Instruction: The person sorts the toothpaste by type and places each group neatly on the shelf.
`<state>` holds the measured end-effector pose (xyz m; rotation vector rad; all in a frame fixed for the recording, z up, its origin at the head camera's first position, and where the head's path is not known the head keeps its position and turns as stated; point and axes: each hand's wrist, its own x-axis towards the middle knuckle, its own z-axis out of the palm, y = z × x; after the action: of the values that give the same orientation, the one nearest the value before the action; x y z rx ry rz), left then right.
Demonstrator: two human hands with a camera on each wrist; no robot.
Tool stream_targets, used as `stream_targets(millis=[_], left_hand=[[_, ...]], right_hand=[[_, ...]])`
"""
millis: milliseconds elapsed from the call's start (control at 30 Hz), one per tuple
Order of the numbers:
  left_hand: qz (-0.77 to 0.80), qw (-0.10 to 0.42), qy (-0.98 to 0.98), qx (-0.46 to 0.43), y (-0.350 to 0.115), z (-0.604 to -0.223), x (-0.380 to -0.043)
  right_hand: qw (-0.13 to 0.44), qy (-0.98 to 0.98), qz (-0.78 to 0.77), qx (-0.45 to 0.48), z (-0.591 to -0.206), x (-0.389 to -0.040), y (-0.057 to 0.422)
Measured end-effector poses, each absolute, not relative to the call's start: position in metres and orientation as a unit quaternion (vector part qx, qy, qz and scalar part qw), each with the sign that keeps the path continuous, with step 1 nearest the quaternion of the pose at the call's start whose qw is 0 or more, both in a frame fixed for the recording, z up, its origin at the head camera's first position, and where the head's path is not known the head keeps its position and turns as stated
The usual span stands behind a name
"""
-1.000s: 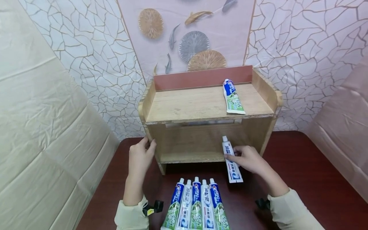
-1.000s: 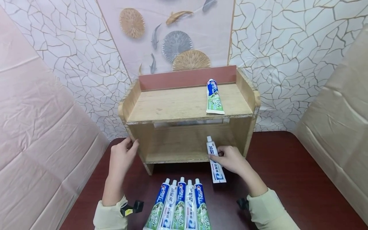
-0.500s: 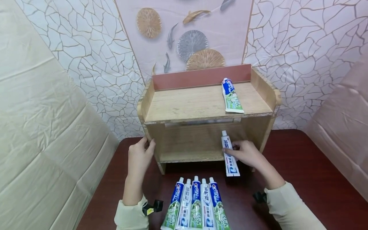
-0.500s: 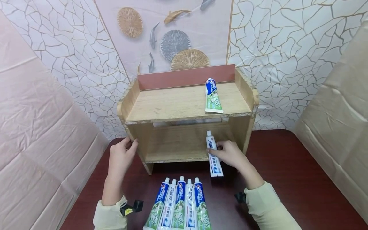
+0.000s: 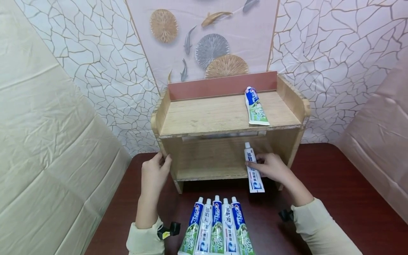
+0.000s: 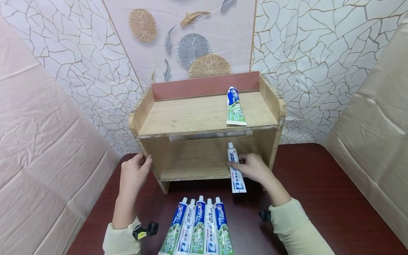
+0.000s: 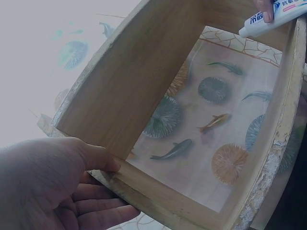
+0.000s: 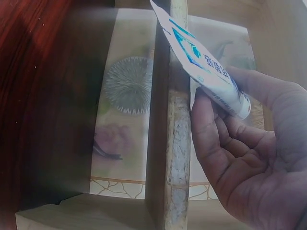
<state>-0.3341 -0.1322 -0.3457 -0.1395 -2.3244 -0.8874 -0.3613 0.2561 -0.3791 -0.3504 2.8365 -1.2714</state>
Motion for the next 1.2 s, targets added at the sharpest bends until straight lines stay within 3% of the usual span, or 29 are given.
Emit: stream_targets(millis=[467,867,1200], left_hand=[[-0.332,0.317,-0.887,-0.051,-0.133,-0.349,-0.330],[-0.324,0.326,-0.887,-0.053,-0.133,-0.348,-0.332],[-0.326,0.323,-0.887,-0.052,-0.132,-0.347,-0.332]], right_hand=[[0.017,0.901,-0.421,-0.102,-0.376,-0.363,0.255],[-0.026,0.913,-0.392,-0.106,-0.371,-0.373,0.263],[-0.014,0.905,-0.412,-0.109,-0.366,-0.380,0.261]])
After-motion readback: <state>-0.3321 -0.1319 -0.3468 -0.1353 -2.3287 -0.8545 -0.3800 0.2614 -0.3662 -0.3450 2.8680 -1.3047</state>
